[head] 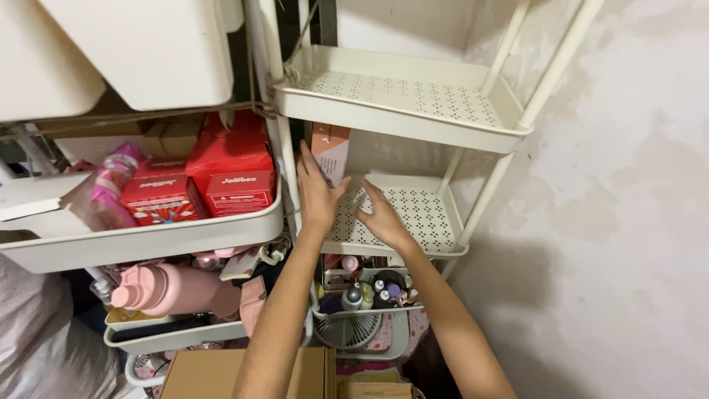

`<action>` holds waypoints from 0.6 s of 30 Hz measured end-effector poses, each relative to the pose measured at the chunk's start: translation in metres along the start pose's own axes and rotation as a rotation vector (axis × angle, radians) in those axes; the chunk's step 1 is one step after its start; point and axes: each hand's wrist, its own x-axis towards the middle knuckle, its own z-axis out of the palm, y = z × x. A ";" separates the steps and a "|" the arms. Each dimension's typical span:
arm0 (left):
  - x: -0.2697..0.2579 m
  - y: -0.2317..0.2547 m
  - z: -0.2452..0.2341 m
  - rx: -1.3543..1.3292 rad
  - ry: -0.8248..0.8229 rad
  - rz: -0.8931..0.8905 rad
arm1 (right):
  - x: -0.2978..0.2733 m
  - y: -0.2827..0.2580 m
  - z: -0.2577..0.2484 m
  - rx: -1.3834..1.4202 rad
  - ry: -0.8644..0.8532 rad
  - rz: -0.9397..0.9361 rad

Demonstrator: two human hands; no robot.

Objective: The person sits on the floor and organizes various items from a white plastic shelf, including boxes, papers, and small containers. They move items between the shelf and the floor, stacking boxes and arranging papers.

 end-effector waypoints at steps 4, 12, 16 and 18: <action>0.000 -0.001 0.007 0.054 -0.026 -0.090 | -0.002 0.013 0.000 0.003 -0.010 0.016; -0.011 0.000 0.019 0.223 0.036 -0.123 | -0.009 0.036 -0.007 0.134 0.014 0.054; -0.016 0.000 0.020 0.272 0.049 -0.071 | -0.012 0.046 -0.014 0.245 0.033 0.029; -0.022 -0.001 0.019 0.296 0.054 -0.024 | -0.013 0.051 -0.015 0.306 0.049 0.056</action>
